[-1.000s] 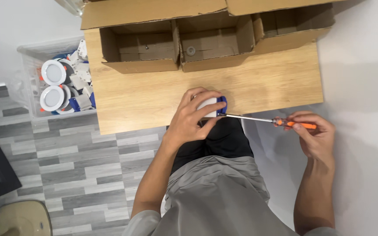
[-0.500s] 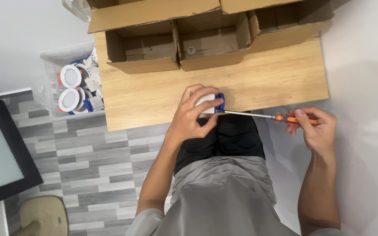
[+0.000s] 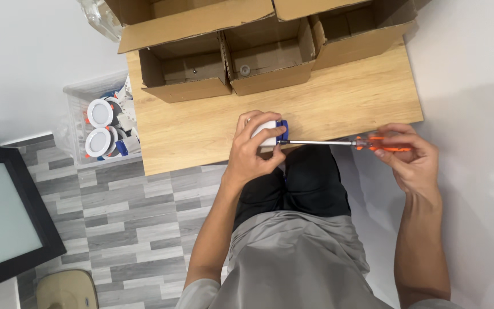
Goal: The person unscrews and removes the internal blue component from a white electrical housing unit using a screwdriver, then takes a second component from a bin and begins unscrewing it.
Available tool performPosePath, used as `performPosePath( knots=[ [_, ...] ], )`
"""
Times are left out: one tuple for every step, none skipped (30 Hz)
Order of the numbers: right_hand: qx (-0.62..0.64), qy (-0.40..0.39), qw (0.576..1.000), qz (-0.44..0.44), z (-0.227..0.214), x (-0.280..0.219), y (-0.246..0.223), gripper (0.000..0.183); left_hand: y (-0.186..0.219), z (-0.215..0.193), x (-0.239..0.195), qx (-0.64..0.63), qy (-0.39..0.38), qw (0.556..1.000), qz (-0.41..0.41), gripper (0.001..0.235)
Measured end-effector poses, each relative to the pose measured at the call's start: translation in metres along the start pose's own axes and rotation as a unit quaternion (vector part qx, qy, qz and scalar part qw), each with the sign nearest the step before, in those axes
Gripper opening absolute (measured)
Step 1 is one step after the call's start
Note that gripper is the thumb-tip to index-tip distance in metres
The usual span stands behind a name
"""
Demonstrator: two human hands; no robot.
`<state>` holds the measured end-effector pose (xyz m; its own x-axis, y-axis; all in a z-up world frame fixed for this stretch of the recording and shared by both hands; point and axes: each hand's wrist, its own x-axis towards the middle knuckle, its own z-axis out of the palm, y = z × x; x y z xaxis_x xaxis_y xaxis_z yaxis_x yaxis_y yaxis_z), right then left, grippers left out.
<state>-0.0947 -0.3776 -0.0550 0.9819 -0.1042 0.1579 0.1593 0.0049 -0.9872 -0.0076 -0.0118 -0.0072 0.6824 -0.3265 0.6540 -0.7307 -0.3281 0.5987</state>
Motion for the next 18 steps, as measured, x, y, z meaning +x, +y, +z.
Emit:
performPosePath(
  knots=[
    [0.000,0.000,1.000,-0.001,0.007,0.004,-0.014,0.027,0.000,-0.001,0.004,0.000,0.000,1.000,0.001,0.034],
    [-0.058,-0.011,0.998,0.031,0.013,0.005,-0.029,0.018,0.001,-0.002,0.004,-0.003,0.002,1.000,0.004,0.033],
    [-0.116,-0.022,0.991,0.063,0.020,0.006,-0.043,0.031,0.003,-0.003,0.005,-0.006,0.004,1.000,0.006,0.032],
    [-0.116,-0.023,0.991,0.068,0.023,0.005,-0.043,0.031,0.002,-0.002,0.002,-0.007,0.002,1.000,0.003,0.032],
    [-0.120,0.004,0.987,0.107,0.026,0.005,-0.044,0.028,0.001,-0.001,0.000,-0.008,0.000,1.000,0.001,0.032],
    [-0.125,0.031,0.982,0.139,0.029,0.010,-0.044,0.032,-0.003,-0.001,0.002,-0.006,0.001,1.000,0.004,0.032],
    [-0.124,0.030,0.982,0.137,0.025,0.007,-0.040,0.032,0.000,-0.002,0.003,-0.004,0.003,1.000,0.006,0.032],
    [-0.104,0.028,0.988,0.113,0.022,0.006,-0.034,0.021,0.002,-0.003,0.004,-0.008,0.002,1.000,0.004,0.031],
    [-0.083,0.026,0.992,0.090,0.018,0.004,-0.027,0.011,0.002,-0.004,0.005,-0.011,0.001,1.000,0.002,0.030],
    [-0.083,0.024,0.992,0.093,0.014,0.006,-0.022,0.011,0.001,-0.005,0.008,-0.011,0.001,1.000,-0.001,0.030],
    [-0.074,0.016,0.995,0.062,0.011,0.007,-0.015,0.011,-0.001,-0.006,0.010,-0.013,-0.003,1.000,0.009,0.029],
    [-0.067,0.006,0.997,0.039,0.006,0.004,-0.010,0.012,0.001,-0.007,0.007,-0.016,-0.008,1.000,0.011,0.027],
    [-0.068,0.001,0.997,0.048,0.000,-0.004,-0.004,0.012,0.004,-0.005,0.001,-0.017,-0.007,1.000,0.000,0.027],
    [-0.036,0.005,0.999,0.040,-0.004,-0.002,0.005,0.013,0.002,-0.005,0.003,-0.017,-0.005,1.000,0.007,0.027],
    [-0.004,0.009,0.999,0.033,-0.009,-0.001,0.013,0.018,0.000,-0.005,0.005,-0.016,-0.003,1.000,0.014,0.027],
    [-0.002,0.009,1.000,0.028,-0.009,0.003,0.013,0.018,-0.001,-0.004,0.006,-0.013,-0.002,1.000,0.018,0.027],
    [0.006,-0.003,1.000,0.002,-0.009,0.006,0.014,0.022,-0.002,-0.003,0.008,-0.011,0.002,1.000,0.015,0.028],
    [0.013,-0.013,1.000,-0.018,-0.011,0.002,0.012,0.028,0.001,-0.002,0.004,-0.012,0.004,1.000,0.007,0.029]
  ],
)
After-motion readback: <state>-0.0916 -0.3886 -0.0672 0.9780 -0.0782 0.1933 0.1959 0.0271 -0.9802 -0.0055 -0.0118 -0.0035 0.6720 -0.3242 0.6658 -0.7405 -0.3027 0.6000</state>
